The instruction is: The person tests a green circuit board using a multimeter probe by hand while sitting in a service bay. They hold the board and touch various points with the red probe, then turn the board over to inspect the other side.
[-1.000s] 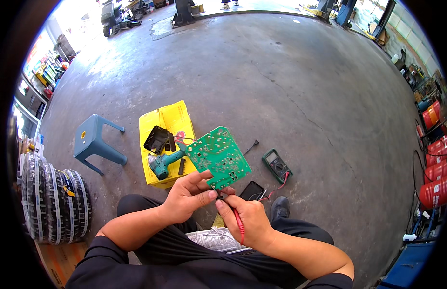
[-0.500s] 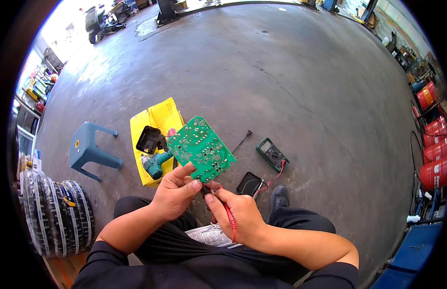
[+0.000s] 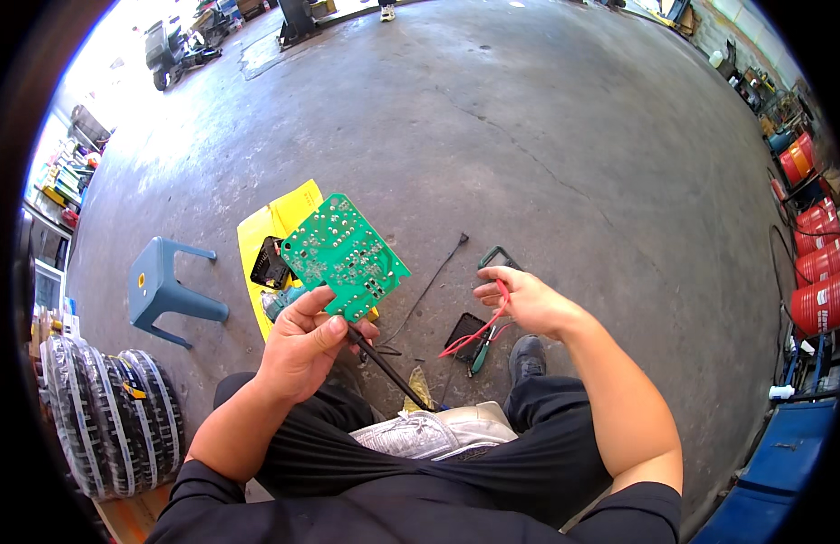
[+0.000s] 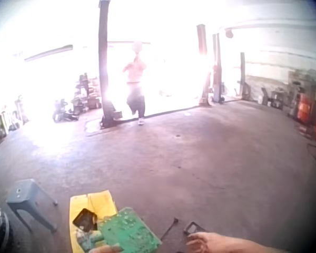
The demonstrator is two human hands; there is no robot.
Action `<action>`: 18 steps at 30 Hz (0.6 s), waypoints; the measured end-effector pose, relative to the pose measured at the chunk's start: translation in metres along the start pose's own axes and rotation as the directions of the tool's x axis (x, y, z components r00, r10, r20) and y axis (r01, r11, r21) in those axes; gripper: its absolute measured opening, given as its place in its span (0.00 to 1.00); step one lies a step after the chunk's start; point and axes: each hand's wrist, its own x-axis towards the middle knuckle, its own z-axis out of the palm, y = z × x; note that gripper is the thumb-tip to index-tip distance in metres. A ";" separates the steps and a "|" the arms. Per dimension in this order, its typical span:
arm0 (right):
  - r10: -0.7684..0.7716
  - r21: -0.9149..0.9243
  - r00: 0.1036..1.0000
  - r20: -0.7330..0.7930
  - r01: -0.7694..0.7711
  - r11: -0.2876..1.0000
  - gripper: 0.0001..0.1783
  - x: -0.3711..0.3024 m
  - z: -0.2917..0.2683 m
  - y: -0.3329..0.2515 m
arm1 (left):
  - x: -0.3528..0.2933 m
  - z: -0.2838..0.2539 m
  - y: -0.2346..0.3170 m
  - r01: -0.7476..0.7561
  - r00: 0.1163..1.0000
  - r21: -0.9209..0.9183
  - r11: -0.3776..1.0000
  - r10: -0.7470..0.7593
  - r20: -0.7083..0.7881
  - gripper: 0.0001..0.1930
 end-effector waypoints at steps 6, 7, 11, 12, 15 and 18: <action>-0.214 0.717 0.959 0.189 0.014 0.697 0.26 0.019 -0.055 -0.002 | 0.000 -0.001 0.012 0.045 0.998 0.036 0.998 -0.043 -0.052 0.19; -0.232 0.771 0.971 0.056 0.106 0.628 0.26 0.026 -0.064 -0.004 | 0.000 0.000 0.014 0.048 0.997 0.028 0.998 -0.046 -0.058 0.19; -0.240 0.679 0.917 -0.317 0.397 0.617 0.19 0.046 -0.083 -0.003 | 0.002 0.002 0.020 0.075 0.993 0.049 0.996 -0.070 -0.093 0.22; -0.223 0.666 0.910 -0.349 0.408 0.624 0.16 0.048 -0.081 -0.005 | 0.002 0.002 0.021 0.079 0.992 0.068 0.995 -0.072 -0.104 0.22; -0.222 0.593 0.938 -0.265 0.340 0.730 0.14 0.048 -0.047 -0.014 | 0.003 0.003 0.022 0.069 0.989 0.084 0.994 -0.057 -0.138 0.20; 0.002 0.313 0.995 -0.096 0.028 0.949 0.26 0.024 0.015 -0.034 | 0.004 0.001 0.024 0.063 0.984 0.121 0.991 -0.042 -0.172 0.21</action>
